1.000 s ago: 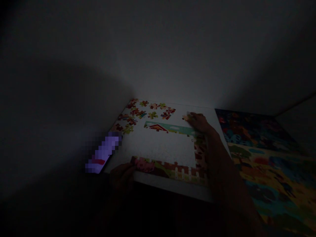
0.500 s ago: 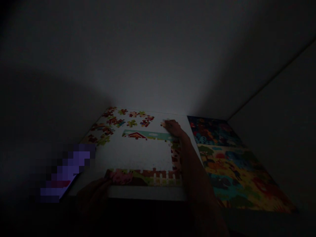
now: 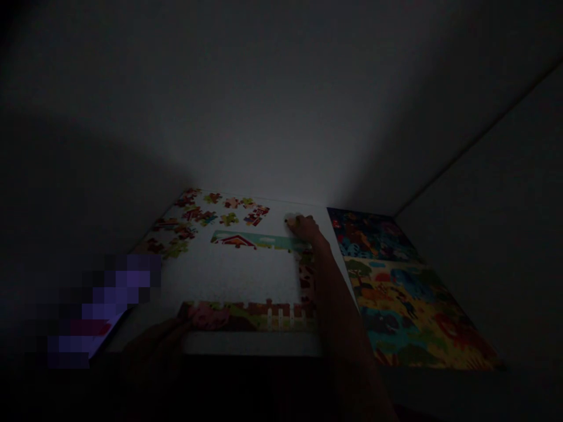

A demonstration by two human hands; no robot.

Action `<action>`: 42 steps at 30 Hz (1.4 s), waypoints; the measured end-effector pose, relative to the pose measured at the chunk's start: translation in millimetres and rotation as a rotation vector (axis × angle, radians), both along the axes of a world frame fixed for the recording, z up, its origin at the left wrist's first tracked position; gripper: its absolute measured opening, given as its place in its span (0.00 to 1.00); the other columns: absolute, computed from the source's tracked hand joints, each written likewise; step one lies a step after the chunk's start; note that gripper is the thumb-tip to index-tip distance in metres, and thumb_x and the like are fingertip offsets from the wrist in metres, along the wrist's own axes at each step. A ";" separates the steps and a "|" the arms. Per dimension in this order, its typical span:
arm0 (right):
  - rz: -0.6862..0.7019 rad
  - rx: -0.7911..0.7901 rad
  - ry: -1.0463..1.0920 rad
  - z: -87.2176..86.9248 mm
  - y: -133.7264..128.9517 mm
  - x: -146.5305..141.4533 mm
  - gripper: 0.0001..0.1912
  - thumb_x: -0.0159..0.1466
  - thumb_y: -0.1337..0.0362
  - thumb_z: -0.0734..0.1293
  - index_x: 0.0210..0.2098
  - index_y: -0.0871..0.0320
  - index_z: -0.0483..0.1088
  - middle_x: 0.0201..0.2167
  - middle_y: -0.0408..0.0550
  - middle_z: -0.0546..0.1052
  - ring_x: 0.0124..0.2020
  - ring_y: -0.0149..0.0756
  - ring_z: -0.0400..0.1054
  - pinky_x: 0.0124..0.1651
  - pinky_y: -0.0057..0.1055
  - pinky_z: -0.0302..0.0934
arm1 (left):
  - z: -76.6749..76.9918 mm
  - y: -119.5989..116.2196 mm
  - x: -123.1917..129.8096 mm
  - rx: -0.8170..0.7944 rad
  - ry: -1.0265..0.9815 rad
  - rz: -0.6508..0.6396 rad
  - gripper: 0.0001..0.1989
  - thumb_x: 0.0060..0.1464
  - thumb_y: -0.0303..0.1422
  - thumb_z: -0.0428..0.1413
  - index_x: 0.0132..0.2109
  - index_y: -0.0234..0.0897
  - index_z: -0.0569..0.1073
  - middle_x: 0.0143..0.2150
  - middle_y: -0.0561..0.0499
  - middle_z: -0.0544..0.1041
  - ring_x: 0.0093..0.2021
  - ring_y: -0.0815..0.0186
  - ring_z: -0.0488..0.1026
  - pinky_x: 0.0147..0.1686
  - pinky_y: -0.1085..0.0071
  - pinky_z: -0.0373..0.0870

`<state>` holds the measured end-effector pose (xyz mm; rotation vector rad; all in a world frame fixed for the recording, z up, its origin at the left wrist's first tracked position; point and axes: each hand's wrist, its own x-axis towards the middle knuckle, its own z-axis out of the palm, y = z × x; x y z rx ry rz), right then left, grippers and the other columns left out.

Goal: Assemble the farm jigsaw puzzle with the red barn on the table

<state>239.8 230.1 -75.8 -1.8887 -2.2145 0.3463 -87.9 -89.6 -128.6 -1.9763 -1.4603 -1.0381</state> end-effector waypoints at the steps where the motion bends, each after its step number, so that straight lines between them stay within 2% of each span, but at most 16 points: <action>1: -0.025 0.008 -0.022 0.0 -0.2 -1.6 0.26 0.65 0.46 0.63 0.50 0.61 0.71 0.48 0.66 0.74 0.52 0.53 0.69 0.51 0.42 0.63 | 1.0 0.1 0.8 -0.009 -0.014 0.002 0.12 0.60 0.28 0.49 0.47 0.41 0.75 0.41 0.48 0.79 0.40 0.62 0.75 0.42 0.66 0.68; 4: -0.095 0.035 -0.053 0.2 -1.0 -5.9 0.26 0.63 0.48 0.65 0.50 0.63 0.70 0.50 0.69 0.73 0.56 0.57 0.66 0.54 0.46 0.60 | 6.4 -0.4 2.2 -0.019 -0.002 0.014 0.11 0.61 0.29 0.49 0.46 0.40 0.75 0.41 0.47 0.79 0.40 0.62 0.75 0.41 0.66 0.69; 7: -0.166 0.055 -0.023 0.8 -2.8 -8.1 0.26 0.60 0.50 0.68 0.48 0.66 0.69 0.50 0.73 0.72 0.55 0.60 0.66 0.53 0.47 0.61 | 10.1 -1.4 2.1 -0.017 0.032 0.005 0.11 0.62 0.29 0.49 0.46 0.38 0.75 0.41 0.46 0.79 0.40 0.61 0.75 0.41 0.65 0.69; 9: -0.220 0.060 0.034 1.7 -5.3 -8.4 0.27 0.59 0.50 0.68 0.48 0.65 0.66 0.49 0.72 0.73 0.51 0.57 0.70 0.50 0.43 0.63 | 9.4 -2.0 1.9 -0.024 0.020 0.011 0.11 0.62 0.28 0.49 0.46 0.39 0.76 0.42 0.47 0.79 0.41 0.61 0.75 0.42 0.65 0.68; 13: -0.254 0.058 0.210 4.5 -11.9 -8.3 0.24 0.58 0.50 0.67 0.46 0.58 0.62 0.41 0.63 0.77 0.39 0.49 0.73 0.37 0.36 0.63 | 5.6 -1.8 2.6 -0.030 -0.027 0.015 0.12 0.61 0.29 0.50 0.46 0.40 0.76 0.41 0.48 0.79 0.41 0.62 0.75 0.42 0.66 0.68; 18: -0.204 0.129 0.355 9.2 -16.3 -4.4 0.17 0.55 0.50 0.67 0.36 0.54 0.61 0.33 0.53 0.77 0.33 0.42 0.70 0.32 0.32 0.60 | 7.7 -1.0 3.3 0.000 -0.011 -0.009 0.10 0.62 0.28 0.50 0.45 0.38 0.75 0.41 0.47 0.79 0.40 0.62 0.76 0.44 0.65 0.68; 21: -0.160 0.128 0.480 14.1 -17.5 -1.6 0.18 0.53 0.48 0.67 0.30 0.54 0.60 0.30 0.49 0.75 0.32 0.39 0.67 0.33 0.32 0.60 | 6.2 -1.1 2.8 -0.008 -0.006 0.009 0.11 0.62 0.27 0.50 0.46 0.39 0.75 0.41 0.48 0.80 0.40 0.62 0.76 0.44 0.65 0.68; 26: -0.061 0.001 0.784 26.0 -24.8 -4.1 0.23 0.49 0.44 0.71 0.28 0.54 0.61 0.24 0.43 0.72 0.26 0.34 0.65 0.29 0.30 0.58 | -2.2 -1.5 1.0 -0.026 -0.017 0.006 0.12 0.61 0.28 0.50 0.47 0.41 0.75 0.42 0.48 0.80 0.41 0.62 0.76 0.43 0.65 0.69; 32: 0.047 -0.061 0.892 39.0 -33.9 -13.9 0.24 0.48 0.44 0.73 0.26 0.56 0.62 0.23 0.41 0.71 0.25 0.30 0.63 0.29 0.28 0.58 | 0.1 -2.8 1.2 -0.028 -0.030 -0.012 0.13 0.60 0.27 0.51 0.49 0.41 0.75 0.44 0.48 0.80 0.43 0.63 0.76 0.46 0.66 0.69; 36: 0.096 -0.106 0.946 52.2 -42.6 -28.0 0.23 0.49 0.46 0.73 0.31 0.55 0.62 0.24 0.40 0.72 0.24 0.30 0.62 0.29 0.28 0.57 | -0.1 -3.1 1.4 -0.043 -0.075 -0.003 0.12 0.61 0.28 0.50 0.48 0.41 0.75 0.42 0.49 0.80 0.43 0.62 0.76 0.45 0.66 0.70; 39: 0.164 -0.133 0.969 66.1 -54.6 -44.3 0.25 0.51 0.50 0.73 0.41 0.55 0.64 0.25 0.39 0.73 0.24 0.30 0.63 0.29 0.29 0.58 | 1.1 -3.9 2.6 -0.029 -0.053 -0.011 0.12 0.60 0.27 0.51 0.48 0.40 0.75 0.43 0.48 0.80 0.43 0.63 0.76 0.45 0.67 0.70; 42: 0.234 -0.149 0.934 77.9 -68.4 -63.0 0.32 0.51 0.52 0.73 0.53 0.54 0.65 0.27 0.40 0.73 0.27 0.31 0.64 0.31 0.31 0.62 | 5.7 -5.0 6.2 -0.031 -0.061 -0.009 0.12 0.60 0.25 0.52 0.47 0.39 0.76 0.43 0.48 0.80 0.44 0.63 0.76 0.45 0.67 0.69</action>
